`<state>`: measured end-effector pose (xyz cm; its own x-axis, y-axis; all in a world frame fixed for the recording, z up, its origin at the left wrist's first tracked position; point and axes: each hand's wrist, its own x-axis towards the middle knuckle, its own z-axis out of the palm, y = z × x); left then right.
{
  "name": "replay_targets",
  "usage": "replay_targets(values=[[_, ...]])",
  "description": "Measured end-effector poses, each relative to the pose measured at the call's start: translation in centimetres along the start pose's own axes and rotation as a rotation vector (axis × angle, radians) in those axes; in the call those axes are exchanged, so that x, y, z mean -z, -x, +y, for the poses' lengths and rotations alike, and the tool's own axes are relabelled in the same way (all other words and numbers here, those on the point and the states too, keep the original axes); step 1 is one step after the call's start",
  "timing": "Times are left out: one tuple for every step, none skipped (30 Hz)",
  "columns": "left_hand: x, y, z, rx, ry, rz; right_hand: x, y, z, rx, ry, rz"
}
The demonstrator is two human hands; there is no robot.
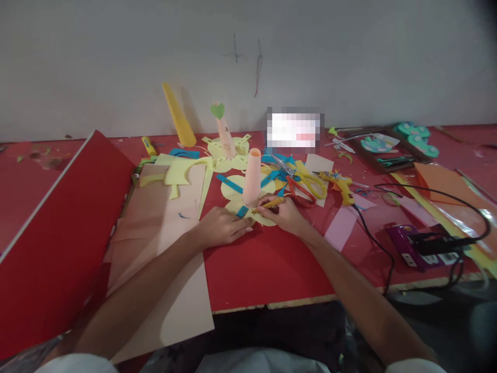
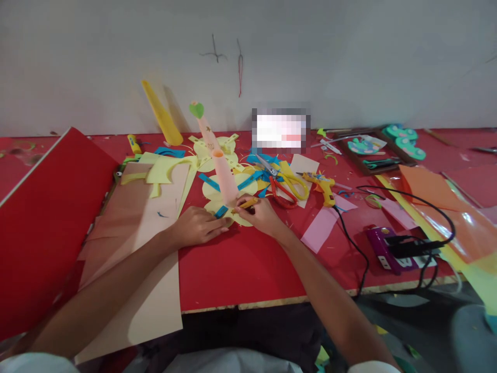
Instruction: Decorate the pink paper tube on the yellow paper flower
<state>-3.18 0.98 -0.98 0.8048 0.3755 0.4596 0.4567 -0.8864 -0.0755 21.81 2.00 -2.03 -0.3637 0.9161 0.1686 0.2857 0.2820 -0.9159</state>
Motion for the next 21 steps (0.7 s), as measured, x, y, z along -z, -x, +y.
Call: replay_targets(values=[[-0.02, 0.00, -0.02, -0.001, 0.000, 0.003, 0.01, 0.00, -0.01, -0.001, -0.007, 0.004], [-0.04, 0.01, -0.03, -0.003, 0.001, 0.007, 0.02, -0.01, -0.02, 0.000, -0.009, 0.013], [-0.06, 0.01, -0.05, -0.005, 0.001, 0.010, 0.05, -0.03, -0.03, 0.002, -0.005, 0.021], [-0.08, 0.01, -0.06, -0.007, 0.001, 0.013, 0.07, -0.06, -0.04, 0.004, 0.001, 0.025], [-0.09, 0.01, -0.06, -0.006, 0.002, 0.012, 0.10, -0.08, -0.05, 0.004, 0.010, 0.025], [-0.10, 0.01, -0.05, -0.004, 0.003, 0.010, 0.12, -0.11, -0.05, 0.004, 0.018, 0.020], [-0.10, 0.00, -0.05, -0.002, 0.006, 0.007, 0.14, -0.14, -0.04, 0.003, 0.024, 0.015], [-0.11, 0.00, -0.03, 0.000, 0.009, 0.006, 0.16, -0.16, -0.04, 0.004, 0.027, 0.012], [-0.11, 0.01, -0.02, 0.001, 0.011, 0.005, 0.18, -0.17, -0.04, 0.009, 0.033, 0.013], [-0.12, 0.01, -0.01, 0.002, 0.012, 0.006, 0.19, -0.17, -0.04, 0.015, 0.041, 0.014], [-0.13, 0.02, 0.00, 0.003, 0.012, 0.007, 0.21, -0.17, -0.04, 0.019, 0.048, 0.016], [-0.15, 0.03, 0.01, 0.003, 0.012, 0.008, 0.22, -0.17, -0.05, 0.020, 0.051, 0.015], [-0.16, 0.04, 0.01, 0.002, 0.010, 0.009, 0.23, -0.16, -0.05, 0.018, 0.050, 0.010], [-0.17, 0.05, 0.01, 0.000, 0.009, 0.010, 0.23, -0.15, -0.05, 0.014, 0.045, 0.006], [-0.17, 0.05, 0.00, -0.003, 0.008, 0.013, 0.23, -0.14, -0.05, 0.011, 0.041, 0.007], [-0.17, 0.05, 0.00, -0.005, 0.007, 0.016, 0.22, -0.14, -0.05, 0.009, 0.038, 0.009], [-0.15, 0.03, -0.01, -0.006, 0.008, 0.019, 0.21, -0.14, -0.05, 0.008, 0.036, 0.013], [-0.13, 0.01, -0.02, -0.008, 0.009, 0.022, 0.18, -0.15, -0.05, 0.007, 0.035, 0.017], [-0.10, -0.01, -0.03, -0.008, 0.012, 0.019, 0.15, -0.17, -0.06, 0.003, 0.032, 0.021], [-0.06, -0.03, -0.04, -0.007, 0.016, 0.015, 0.12, -0.18, -0.06, -0.002, 0.030, 0.022], [-0.04, -0.04, -0.05, -0.008, 0.020, 0.008, 0.09, -0.20, -0.06, -0.006, 0.027, 0.023]])
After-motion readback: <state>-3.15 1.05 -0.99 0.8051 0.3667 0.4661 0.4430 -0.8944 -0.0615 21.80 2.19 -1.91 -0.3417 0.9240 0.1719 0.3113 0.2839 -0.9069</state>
